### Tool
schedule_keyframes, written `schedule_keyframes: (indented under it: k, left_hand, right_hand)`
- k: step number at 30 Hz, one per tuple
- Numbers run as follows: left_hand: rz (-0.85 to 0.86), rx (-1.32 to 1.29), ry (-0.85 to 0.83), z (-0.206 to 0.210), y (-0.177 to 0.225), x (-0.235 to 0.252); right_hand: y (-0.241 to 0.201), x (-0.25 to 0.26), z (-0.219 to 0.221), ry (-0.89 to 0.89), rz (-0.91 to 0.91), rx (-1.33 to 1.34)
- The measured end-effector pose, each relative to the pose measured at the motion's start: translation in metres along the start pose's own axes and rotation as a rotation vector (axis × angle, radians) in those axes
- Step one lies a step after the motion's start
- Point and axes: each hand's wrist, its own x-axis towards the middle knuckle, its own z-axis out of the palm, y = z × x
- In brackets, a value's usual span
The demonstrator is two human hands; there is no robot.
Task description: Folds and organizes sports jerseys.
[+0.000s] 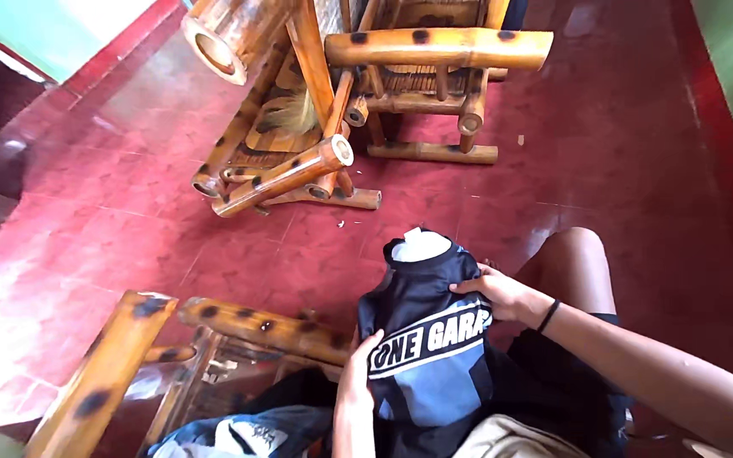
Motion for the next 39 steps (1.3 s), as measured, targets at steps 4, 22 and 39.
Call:
schedule_keyframes:
  k: [4, 22, 39]
  left_hand:
    - [-0.126, 0.017, -0.008, -0.002, 0.001, -0.024]
    - [0.241, 0.418, 0.074, 0.059, 0.027, 0.101]
    - [0.904, 0.497, 0.087, 0.033, 0.066, 0.043]
  right_hand:
    - [0.02, -0.006, -0.017, 0.013, 0.045, 0.043]
    - [0.021, 0.067, -0.016, 0.241, -0.068, 0.187]
    - [0.016, 0.047, -0.013, 0.138, -0.161, 0.102]
